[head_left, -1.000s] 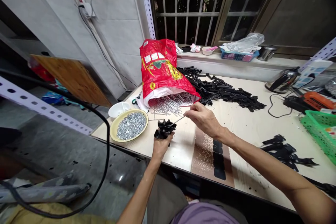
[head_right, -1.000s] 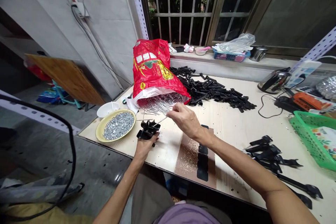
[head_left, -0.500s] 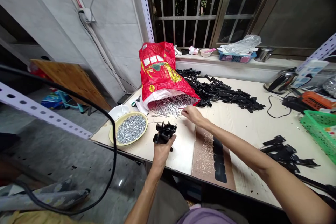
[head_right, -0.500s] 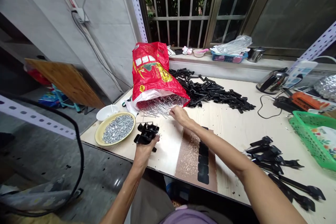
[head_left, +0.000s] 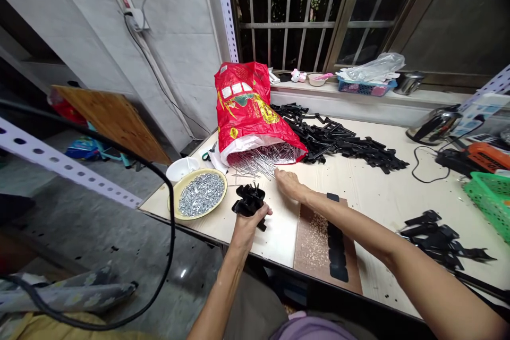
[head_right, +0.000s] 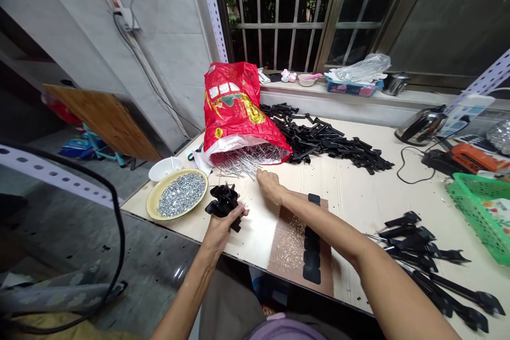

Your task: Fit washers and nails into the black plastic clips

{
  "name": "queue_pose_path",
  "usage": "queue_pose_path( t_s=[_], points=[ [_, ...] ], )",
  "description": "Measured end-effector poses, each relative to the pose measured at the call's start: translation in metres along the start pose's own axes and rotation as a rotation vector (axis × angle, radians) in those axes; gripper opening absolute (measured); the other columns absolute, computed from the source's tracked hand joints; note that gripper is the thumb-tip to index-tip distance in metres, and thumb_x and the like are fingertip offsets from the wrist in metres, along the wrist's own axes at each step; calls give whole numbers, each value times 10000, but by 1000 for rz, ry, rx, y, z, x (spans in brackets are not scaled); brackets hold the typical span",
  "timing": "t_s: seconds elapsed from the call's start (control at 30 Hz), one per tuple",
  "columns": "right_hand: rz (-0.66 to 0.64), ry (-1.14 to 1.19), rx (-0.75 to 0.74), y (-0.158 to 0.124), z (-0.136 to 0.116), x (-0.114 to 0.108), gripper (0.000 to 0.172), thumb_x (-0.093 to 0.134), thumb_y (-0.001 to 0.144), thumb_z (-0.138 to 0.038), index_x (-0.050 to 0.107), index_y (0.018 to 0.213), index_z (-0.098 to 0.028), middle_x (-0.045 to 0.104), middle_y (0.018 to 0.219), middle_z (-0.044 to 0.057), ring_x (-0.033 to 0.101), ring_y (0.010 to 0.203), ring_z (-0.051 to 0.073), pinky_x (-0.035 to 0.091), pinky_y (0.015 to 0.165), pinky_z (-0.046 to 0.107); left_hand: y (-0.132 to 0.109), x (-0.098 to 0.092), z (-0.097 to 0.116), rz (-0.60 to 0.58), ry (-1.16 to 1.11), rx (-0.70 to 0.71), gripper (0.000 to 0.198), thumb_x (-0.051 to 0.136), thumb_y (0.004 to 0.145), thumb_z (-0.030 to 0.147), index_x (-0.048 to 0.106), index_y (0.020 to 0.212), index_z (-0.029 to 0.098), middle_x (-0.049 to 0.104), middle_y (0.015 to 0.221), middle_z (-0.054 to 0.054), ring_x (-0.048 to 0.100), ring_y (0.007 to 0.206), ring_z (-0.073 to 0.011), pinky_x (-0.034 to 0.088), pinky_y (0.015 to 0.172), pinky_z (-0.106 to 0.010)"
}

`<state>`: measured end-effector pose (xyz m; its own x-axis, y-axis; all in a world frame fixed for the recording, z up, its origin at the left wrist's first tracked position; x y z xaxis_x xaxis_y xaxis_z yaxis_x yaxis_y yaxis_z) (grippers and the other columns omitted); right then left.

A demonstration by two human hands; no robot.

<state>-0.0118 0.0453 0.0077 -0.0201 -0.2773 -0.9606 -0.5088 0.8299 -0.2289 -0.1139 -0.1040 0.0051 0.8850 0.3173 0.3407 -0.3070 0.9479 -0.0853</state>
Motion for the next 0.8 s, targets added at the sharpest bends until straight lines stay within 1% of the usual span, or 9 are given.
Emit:
queue_pose_path(
  t_s=[0.1,0.2,0.3,0.37,0.4,0.5,0.6,0.7,0.8],
  points=[
    [56,87,40,-17,17,0,259,496,755,-62,600,990,-88,643,1010,194,620,968,289,448,767,329,-3,-4,-5,-1,34,-39,275,763,657,302,655,856,147,663,798,-19,624,726,-143,486,802,-314],
    [108,194,36,-35,27,-9,151,486,766,-135,607,855,-119,670,894,131,649,857,237,460,687,280,-2,-9,-9,61,191,-37,336,788,607,308,660,872,147,689,855,-45,636,811,-178,485,801,-308],
    [181,630,-88,-53,21,-34,144,459,788,-183,556,886,-143,658,799,53,655,718,156,466,611,226,1,-6,-10,70,305,12,409,791,582,302,651,940,163,699,938,-55,637,886,-202,483,826,-317],
    [183,1008,-219,-65,11,-53,124,488,784,-212,536,878,-147,636,743,25,645,667,139,471,588,223,4,-2,-10,52,339,28,440,782,580,305,643,974,169,704,927,-49,643,869,-206,492,807,-322],
    [165,1125,-282,-69,5,-62,115,519,776,-227,541,855,-146,627,729,19,637,661,137,469,586,226,4,0,-10,44,350,26,450,777,581,311,639,985,169,705,904,-45,645,842,-205,499,784,-323],
    [108,1129,-443,-75,-10,-78,123,611,741,-254,595,762,-133,618,731,12,579,658,107,437,596,214,4,4,-10,14,374,-1,443,762,594,337,637,979,160,703,840,-40,643,780,-203,510,722,-320],
    [70,1040,-553,-72,-14,-77,158,655,734,-279,633,743,-123,611,731,6,530,657,92,409,606,210,3,6,-10,-10,379,-1,416,758,598,344,641,950,155,702,853,-48,640,811,-212,509,734,-324],
    [-6,1003,-588,-68,-14,-69,205,672,739,-302,638,833,-124,579,701,-14,502,639,88,390,582,202,4,6,-11,-16,367,-3,398,765,598,329,644,935,156,701,902,-56,634,858,-218,500,778,-333],
    [-60,1010,-611,-69,-16,-71,314,691,737,-312,601,980,-134,529,678,-44,468,603,76,360,539,183,5,3,-15,-16,340,-24,379,774,596,321,649,915,159,701,906,-52,634,857,-213,494,788,-331]
  ],
)
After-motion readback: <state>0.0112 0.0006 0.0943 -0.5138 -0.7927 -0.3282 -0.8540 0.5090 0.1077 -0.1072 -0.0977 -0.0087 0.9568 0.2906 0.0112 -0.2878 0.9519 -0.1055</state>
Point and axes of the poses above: each hand's wrist, its own y-axis towards the middle knuckle, its own x-axis out of the palm, z = x × y, the point moved 5 cm from there along y, towards the middle knuckle
